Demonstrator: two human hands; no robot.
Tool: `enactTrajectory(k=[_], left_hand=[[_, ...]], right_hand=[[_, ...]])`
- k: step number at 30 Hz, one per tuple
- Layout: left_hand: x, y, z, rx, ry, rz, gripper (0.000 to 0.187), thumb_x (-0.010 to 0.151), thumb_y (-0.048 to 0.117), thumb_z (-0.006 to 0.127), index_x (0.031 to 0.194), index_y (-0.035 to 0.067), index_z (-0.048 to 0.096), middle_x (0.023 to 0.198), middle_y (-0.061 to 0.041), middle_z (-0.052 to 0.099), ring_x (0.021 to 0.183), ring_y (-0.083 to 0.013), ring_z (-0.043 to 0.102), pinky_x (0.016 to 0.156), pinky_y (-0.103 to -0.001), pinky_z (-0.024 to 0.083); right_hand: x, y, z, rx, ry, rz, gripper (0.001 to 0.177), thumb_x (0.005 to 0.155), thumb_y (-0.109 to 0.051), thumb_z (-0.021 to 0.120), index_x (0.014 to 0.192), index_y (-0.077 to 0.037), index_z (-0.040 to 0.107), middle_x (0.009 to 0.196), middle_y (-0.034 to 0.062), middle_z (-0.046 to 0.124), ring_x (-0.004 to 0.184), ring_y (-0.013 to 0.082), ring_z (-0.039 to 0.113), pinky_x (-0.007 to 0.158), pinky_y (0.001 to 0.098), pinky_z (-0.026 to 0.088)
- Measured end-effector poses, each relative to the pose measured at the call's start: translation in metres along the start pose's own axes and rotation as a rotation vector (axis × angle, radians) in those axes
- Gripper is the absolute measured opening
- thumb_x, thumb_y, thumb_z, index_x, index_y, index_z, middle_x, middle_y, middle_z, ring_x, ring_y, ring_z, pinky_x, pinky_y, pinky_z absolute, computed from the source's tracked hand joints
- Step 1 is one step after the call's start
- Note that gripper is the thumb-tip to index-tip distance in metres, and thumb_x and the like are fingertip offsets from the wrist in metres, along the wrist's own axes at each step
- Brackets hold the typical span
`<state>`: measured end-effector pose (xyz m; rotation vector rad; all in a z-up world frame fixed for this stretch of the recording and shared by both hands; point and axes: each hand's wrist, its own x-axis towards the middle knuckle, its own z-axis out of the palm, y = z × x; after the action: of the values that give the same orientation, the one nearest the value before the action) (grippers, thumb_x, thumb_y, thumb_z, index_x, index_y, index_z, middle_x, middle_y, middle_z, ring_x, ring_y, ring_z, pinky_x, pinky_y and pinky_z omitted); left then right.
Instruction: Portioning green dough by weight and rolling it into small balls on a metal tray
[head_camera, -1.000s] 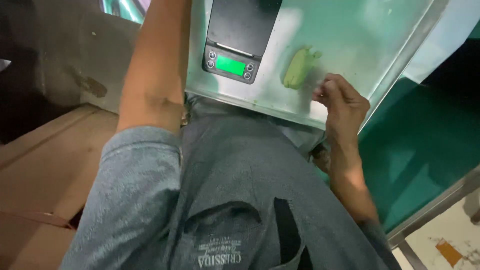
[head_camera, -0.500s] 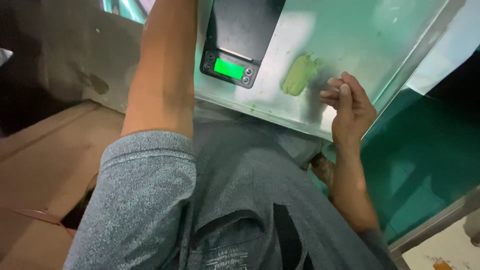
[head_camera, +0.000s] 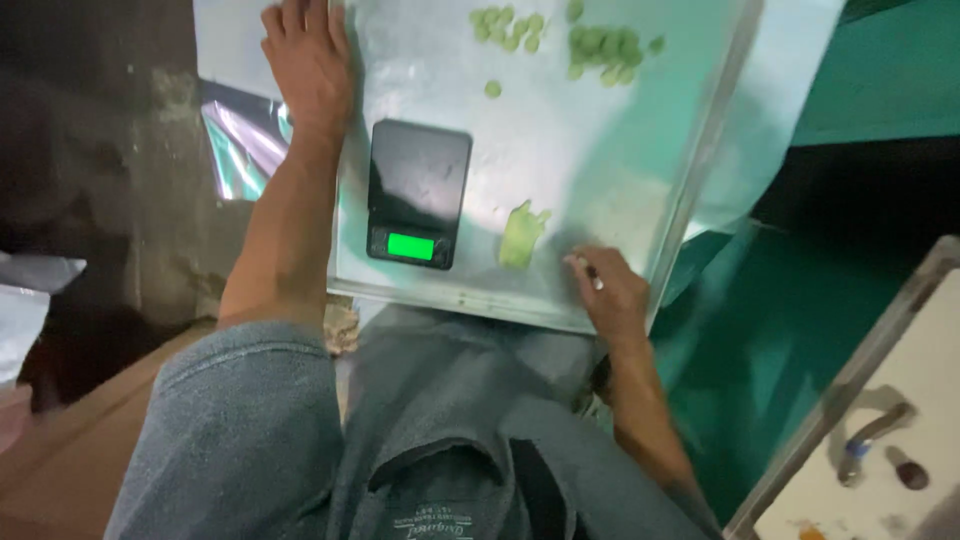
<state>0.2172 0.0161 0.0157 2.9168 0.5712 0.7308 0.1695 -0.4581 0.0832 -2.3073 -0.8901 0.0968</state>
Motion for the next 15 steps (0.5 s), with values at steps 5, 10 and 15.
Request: enactTrajectory(k=[5,10,15], left_hand=[[0.002,0.0,0.003,0.007,-0.034,0.003,0.034,0.113,0.034,0.046,0.131,0.013,0.065,0.13,-0.01,0.06,0.105,-0.0352,0.052,0.072,-0.052,0.05],[0.01,0.002,-0.005,-0.009,-0.04,0.011,0.042,0.117,0.039,0.036,0.132,0.012,0.065,0.131,-0.01,0.059,0.107,-0.0354,0.051,0.074,-0.05,0.047],[-0.002,-0.027,0.017,-0.05,0.043,0.107,0.026,0.108,0.024,0.062,0.127,0.008,0.067,0.13,-0.011,0.06,0.107,-0.0366,0.051,0.075,-0.053,0.05]], right_hand=[[-0.011,0.015,-0.001,0.031,0.037,0.085,0.016,0.1,-0.018,0.075,0.113,-0.011,0.069,0.111,0.0057,0.074,0.085,0.0163,0.073,0.074,0.0293,0.055],[0.003,0.002,-0.012,0.152,0.06,0.099,0.014,0.097,-0.007,0.074,0.11,-0.002,0.075,0.107,0.0097,0.077,0.096,0.0197,0.074,0.088,0.0297,0.059],[-0.02,0.01,0.017,0.106,0.063,0.103,0.015,0.104,-0.019,0.067,0.114,-0.011,0.075,0.107,0.0041,0.075,0.091,0.0175,0.07,0.08,0.0317,0.054]])
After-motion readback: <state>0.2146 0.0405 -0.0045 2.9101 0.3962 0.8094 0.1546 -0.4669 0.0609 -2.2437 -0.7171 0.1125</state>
